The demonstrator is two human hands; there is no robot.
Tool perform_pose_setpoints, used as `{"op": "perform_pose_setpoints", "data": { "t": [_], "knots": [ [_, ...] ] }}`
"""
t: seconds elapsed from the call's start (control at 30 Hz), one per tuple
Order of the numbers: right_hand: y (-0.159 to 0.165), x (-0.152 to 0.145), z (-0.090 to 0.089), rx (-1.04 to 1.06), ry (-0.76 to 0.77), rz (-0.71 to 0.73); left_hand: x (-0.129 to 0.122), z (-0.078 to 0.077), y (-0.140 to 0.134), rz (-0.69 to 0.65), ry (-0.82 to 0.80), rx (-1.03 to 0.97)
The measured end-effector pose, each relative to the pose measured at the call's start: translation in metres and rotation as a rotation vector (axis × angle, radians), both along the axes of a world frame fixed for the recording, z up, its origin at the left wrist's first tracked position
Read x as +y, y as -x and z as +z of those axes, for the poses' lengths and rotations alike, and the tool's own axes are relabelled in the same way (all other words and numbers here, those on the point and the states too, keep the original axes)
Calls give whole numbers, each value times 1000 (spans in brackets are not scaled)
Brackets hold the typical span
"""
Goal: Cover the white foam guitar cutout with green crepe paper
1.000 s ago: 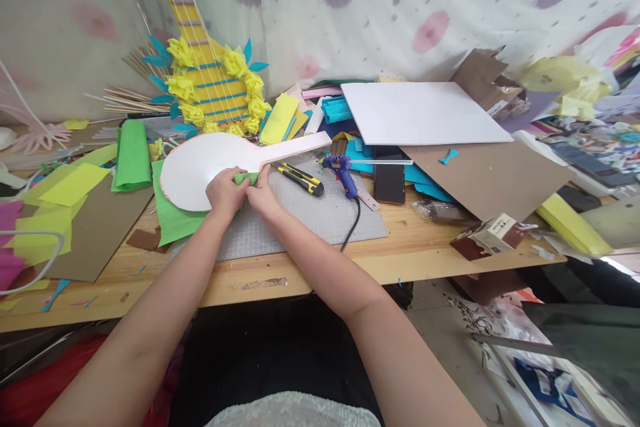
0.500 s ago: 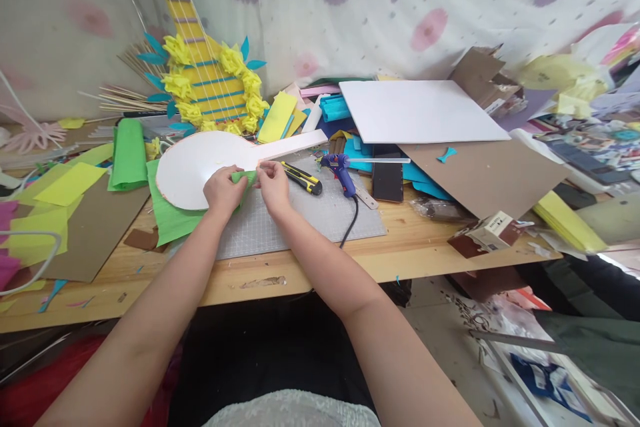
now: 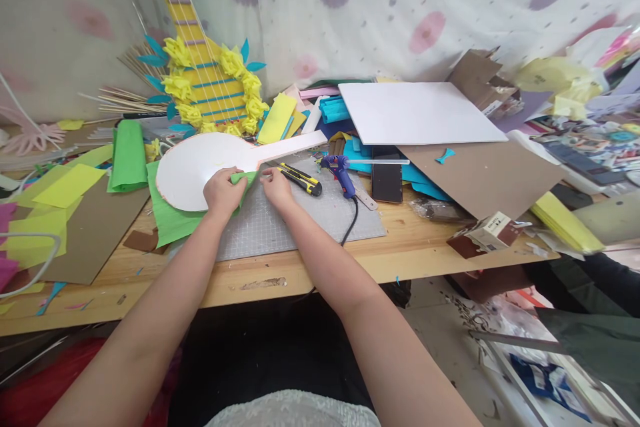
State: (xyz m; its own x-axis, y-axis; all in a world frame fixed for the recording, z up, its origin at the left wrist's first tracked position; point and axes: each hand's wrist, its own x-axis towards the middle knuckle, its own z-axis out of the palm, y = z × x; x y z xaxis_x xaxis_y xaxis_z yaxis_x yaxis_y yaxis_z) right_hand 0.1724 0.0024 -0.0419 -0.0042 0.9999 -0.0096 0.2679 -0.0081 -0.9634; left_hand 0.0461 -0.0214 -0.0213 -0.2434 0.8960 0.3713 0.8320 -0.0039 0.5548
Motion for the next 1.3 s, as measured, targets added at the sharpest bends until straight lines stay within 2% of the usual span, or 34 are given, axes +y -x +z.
{"op": "perform_pose_setpoints", "data": {
  "t": [0.1, 0.17, 0.5, 0.73, 0.87, 1.0, 1.07, 1.17, 1.3],
  "knots": [
    [7, -6, -3, -278, -78, 57, 0, 1, 1, -5, 7, 5],
    [12, -10, -4, -357, -92, 128, 0, 1, 1, -5, 20, 12],
    [12, -8, -2, -384, -62, 264, 2, 2, -1, 20, 33, 37],
    [16, -12, -2, -195, -62, 219, 2, 1, 0, 27, 13, 17],
    [9, -5, 3, 99, -112, 41, 2, 1, -1, 26, 18, 10],
    [4, -4, 12, 330, 31, -112, 2, 0, -1, 30, 12, -14],
    [3, -5, 13, 343, 76, -129, 2, 0, 0, 29, 7, -27],
    [3, -7, 11, 330, 65, -116, 2, 0, 0, 25, 10, -41],
    [1, -5, 6, 241, 72, -74, 2, 0, 1, 26, 19, -51]
  ]
}}
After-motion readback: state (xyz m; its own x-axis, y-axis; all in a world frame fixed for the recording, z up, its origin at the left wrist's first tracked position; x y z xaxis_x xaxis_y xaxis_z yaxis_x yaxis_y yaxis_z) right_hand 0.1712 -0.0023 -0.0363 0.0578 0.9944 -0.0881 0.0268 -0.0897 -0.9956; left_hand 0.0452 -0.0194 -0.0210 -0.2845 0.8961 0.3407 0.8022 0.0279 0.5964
